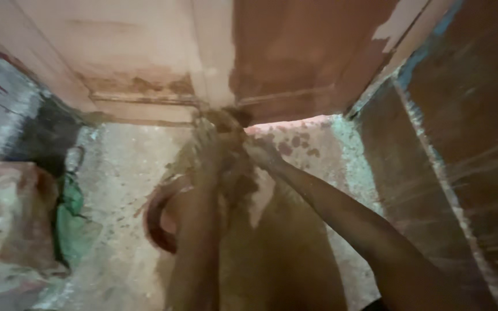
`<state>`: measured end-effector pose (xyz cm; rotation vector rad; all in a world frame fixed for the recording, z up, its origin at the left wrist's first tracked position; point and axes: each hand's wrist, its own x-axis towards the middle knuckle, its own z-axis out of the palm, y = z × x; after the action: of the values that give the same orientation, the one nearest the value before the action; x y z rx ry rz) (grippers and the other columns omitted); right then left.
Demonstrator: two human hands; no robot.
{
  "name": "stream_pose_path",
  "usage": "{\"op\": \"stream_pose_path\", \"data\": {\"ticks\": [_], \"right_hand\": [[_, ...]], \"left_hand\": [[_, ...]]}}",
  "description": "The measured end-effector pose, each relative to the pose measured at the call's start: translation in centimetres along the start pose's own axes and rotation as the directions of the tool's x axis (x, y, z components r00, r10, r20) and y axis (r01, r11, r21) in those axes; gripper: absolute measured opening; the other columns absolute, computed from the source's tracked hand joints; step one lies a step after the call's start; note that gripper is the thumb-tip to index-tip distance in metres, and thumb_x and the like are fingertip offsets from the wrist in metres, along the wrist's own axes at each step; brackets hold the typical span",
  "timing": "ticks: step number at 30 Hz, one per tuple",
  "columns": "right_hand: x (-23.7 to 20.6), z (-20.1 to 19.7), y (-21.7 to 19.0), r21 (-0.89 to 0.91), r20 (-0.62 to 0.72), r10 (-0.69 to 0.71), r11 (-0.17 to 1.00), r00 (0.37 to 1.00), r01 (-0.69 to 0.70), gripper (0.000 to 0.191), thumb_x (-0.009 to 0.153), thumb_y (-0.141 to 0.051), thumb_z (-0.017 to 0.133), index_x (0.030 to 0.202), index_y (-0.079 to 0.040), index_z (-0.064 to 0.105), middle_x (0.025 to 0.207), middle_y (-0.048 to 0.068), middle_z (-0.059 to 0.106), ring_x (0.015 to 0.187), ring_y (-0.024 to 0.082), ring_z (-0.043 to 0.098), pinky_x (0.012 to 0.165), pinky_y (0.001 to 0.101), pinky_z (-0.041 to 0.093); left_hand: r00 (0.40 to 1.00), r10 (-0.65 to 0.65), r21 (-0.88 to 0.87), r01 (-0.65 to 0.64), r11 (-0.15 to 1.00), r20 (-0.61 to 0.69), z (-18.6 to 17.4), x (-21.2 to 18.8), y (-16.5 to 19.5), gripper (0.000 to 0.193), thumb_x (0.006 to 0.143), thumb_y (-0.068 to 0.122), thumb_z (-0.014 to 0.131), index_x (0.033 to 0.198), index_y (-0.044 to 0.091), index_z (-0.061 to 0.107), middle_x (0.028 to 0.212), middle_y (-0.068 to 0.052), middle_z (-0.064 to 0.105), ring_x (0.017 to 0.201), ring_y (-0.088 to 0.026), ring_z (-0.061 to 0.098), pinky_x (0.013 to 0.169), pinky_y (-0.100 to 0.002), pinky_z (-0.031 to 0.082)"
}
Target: The person paints a wooden door with reddish-brown paint using a brush, dipping the brush into a bowl of paint on the floor and applying strokes across the door panels and edges, working over previously unpainted sections.
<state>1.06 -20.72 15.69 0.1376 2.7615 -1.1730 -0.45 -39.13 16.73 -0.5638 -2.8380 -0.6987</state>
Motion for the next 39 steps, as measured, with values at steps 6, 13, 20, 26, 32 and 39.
{"op": "stream_pose_path", "data": {"ticks": [6,13,20,26,32,39], "right_hand": [[-0.2,-3.6,7.4,0.125,-0.101,0.028,0.992,0.995,-0.016,0.054,0.101,-0.049,0.046,0.133,-0.010,0.064,0.095,0.017,0.074,0.071,0.031,0.070,0.062,0.0438,0.054],[0.8,0.9,14.1,0.202,-0.324,0.008,0.977,0.946,0.061,0.051,0.101,-0.048,0.046,0.130,-0.009,0.065,0.094,0.017,0.074,0.071,0.030,0.070,0.062,0.0434,0.054],[7.4,3.4,16.4,0.040,-0.198,-0.308,0.946,0.931,0.322,0.049,0.102,-0.046,0.047,0.127,-0.009,0.065,0.093,0.017,0.074,0.071,0.030,0.070,0.062,0.0429,0.054],[10.8,4.5,19.5,-0.057,-0.119,-0.411,0.912,0.904,0.407,0.047,0.102,-0.045,0.047,0.125,-0.008,0.066,0.093,0.016,0.073,0.071,0.029,0.070,0.062,0.0425,0.054],[11.5,5.5,21.1,-0.177,-0.028,-0.392,0.907,0.919,0.382,0.045,0.103,-0.044,0.047,0.123,-0.008,0.067,0.092,0.016,0.073,0.071,0.028,0.070,0.062,0.0421,0.054],[10.9,6.0,22.3,-0.208,-0.057,-0.298,0.937,0.953,0.280,0.044,0.103,-0.042,0.048,0.120,-0.007,0.067,0.091,0.015,0.073,0.072,0.028,0.069,0.062,0.0416,0.054]], "left_hand": [[0.992,0.000,0.129,0.017,0.991,-0.126,3.2,1.2,0.1,0.109,0.080,0.042,0.079,0.160,-0.001,0.020,0.166,-0.032,0.020,0.152,-0.048,0.020,0.121,-0.052,0.025],[0.960,-0.077,0.202,0.022,0.979,0.269,5.1,-1.6,0.7,0.117,0.074,0.048,0.079,0.156,-0.006,0.016,0.164,-0.028,0.019,0.152,-0.042,0.019,0.121,-0.049,0.024],[0.995,-0.099,0.032,0.098,0.995,0.016,14.0,6.9,2.8,0.115,0.086,0.054,0.074,0.156,-0.013,0.012,0.164,-0.035,0.013,0.154,-0.045,0.014,0.124,-0.048,0.019],[0.967,-0.253,0.122,0.248,0.961,0.024,20.8,7.7,1.9,0.102,0.087,0.044,0.069,0.161,0.000,0.013,0.169,-0.024,0.014,0.156,-0.038,0.018,0.121,-0.050,0.023],[0.978,-0.203,0.115,0.195,0.974,0.057,21.0,5.0,1.2,0.103,0.082,0.036,0.069,0.160,0.000,0.011,0.170,-0.023,0.012,0.156,-0.038,0.015,0.123,-0.049,0.021],[0.969,-0.164,0.036,0.160,0.986,0.183,19.0,4.0,0.5,0.106,0.077,0.026,0.070,0.160,0.000,0.009,0.170,-0.022,0.009,0.156,-0.038,0.011,0.124,-0.049,0.017]]}}
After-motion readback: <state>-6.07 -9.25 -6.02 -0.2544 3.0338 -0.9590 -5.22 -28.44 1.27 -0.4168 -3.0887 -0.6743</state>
